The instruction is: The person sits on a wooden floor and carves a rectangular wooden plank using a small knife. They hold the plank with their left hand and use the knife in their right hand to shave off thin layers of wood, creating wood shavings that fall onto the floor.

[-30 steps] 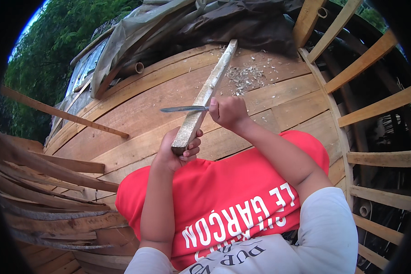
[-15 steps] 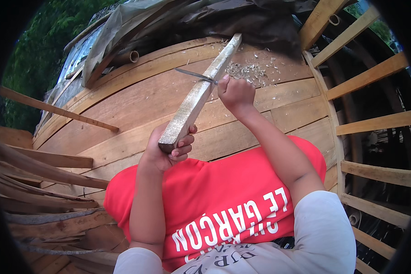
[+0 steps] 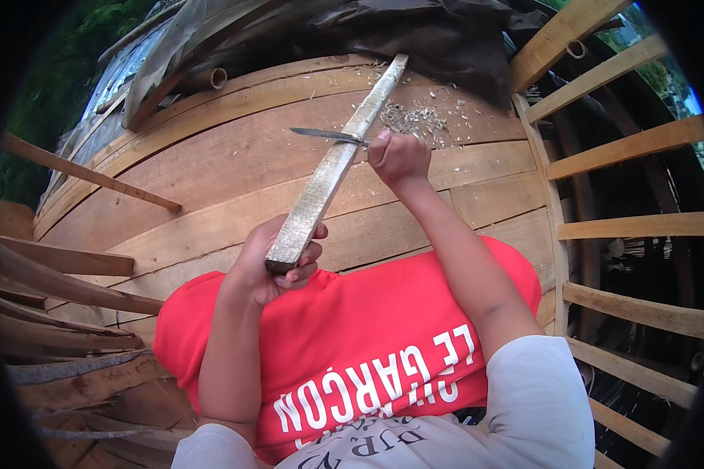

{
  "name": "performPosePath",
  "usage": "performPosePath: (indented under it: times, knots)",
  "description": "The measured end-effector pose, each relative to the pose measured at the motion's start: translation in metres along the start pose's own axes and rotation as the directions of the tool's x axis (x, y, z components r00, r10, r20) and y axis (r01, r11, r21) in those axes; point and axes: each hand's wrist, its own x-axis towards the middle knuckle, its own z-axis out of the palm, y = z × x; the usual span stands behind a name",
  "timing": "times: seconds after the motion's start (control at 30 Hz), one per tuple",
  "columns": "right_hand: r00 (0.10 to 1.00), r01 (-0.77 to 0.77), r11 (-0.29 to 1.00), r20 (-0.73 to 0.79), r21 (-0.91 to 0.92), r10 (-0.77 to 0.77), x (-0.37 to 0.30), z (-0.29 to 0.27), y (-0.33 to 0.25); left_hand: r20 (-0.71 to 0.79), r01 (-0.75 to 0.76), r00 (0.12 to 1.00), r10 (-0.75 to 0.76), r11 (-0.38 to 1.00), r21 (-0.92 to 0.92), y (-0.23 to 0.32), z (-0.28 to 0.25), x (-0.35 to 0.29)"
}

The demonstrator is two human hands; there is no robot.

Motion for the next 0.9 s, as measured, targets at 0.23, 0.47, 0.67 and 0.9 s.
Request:
performPosePath:
  times: [0.23, 0.47, 0.67, 0.9]
  knots:
    - [0.989, 0.146, 0.977, -0.046, 0.153, -0.141, -0.018, -0.013, -0.04, 0.018, -0.009, 1.0, 0.009, 1.0, -0.003, 0.005, -0.009, 0.002]
    - [0.99, -0.139, 0.976, -0.029, -0.169, 0.135, 0.008, 0.003, -0.022, 0.028, -0.04, 0.999, 0.038, 0.998, 0.058, 0.013, -0.01, 0.004]
    - [0.906, -0.379, 0.879, 0.079, -0.289, 0.417, 0.015, 0.02, 0.074, -0.127, 0.001, 0.992, 0.024, 0.982, 0.19, -0.007, 0.025, -0.002]
    - [0.767, -0.486, 0.86, 0.396, -0.156, 0.505, 0.024, -0.002, 0.012, -0.148, 0.003, 0.989, 0.023, 0.985, 0.173, 0.002, 0.012, 0.003]
